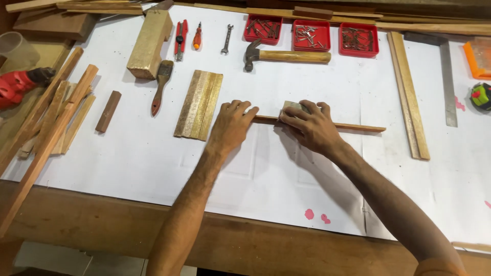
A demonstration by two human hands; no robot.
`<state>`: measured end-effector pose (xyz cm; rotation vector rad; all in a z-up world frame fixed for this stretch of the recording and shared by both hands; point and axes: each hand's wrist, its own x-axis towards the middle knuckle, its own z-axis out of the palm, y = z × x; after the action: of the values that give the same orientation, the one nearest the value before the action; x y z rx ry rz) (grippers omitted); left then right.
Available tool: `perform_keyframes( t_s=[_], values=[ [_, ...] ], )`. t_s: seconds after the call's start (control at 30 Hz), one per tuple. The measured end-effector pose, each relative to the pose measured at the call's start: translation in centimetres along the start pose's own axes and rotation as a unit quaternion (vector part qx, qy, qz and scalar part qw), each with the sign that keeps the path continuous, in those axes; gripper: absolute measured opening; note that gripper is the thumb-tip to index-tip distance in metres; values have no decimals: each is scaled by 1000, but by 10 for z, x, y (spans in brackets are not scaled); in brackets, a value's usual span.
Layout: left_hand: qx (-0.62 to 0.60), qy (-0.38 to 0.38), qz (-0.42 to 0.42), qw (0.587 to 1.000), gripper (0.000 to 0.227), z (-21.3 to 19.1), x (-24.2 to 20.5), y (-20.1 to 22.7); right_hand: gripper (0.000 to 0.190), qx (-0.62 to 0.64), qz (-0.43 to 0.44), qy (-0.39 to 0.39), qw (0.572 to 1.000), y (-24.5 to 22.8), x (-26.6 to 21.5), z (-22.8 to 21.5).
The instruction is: The user is using a block of sandpaper to sand a long thin strip of wood on a workbench.
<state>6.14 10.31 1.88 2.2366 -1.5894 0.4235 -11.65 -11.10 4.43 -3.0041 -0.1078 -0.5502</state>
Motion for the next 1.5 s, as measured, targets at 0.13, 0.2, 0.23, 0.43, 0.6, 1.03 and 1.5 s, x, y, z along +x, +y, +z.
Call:
perform_keyframes(
  t_s=[0.13,0.2,0.23,0.43,0.6,1.03,1.5],
  values=[
    [-11,20,58,998,26,14,24,52,40,0,15,2,1000,6,-3,9],
    [-89,7,40,995,38,14,36,72,36,-12,21,-5,1000,11,-6,20],
    [-93,7,48,994,38,20,40,75,36,-17,29,-4,999,13,-8,18],
    [-126,7,23,992,36,28,55,89,31,-14,48,8,999,25,-24,10],
    [-98,-29,50,994,38,32,63,93,33,-16,37,9,999,29,-36,-3],
    [-32,-125,42,991,14,26,83,101,34,7,46,31,998,52,-62,-4],
    [90,-137,140,976,11,51,75,57,36,20,96,41,994,68,-71,-17]
  ],
)
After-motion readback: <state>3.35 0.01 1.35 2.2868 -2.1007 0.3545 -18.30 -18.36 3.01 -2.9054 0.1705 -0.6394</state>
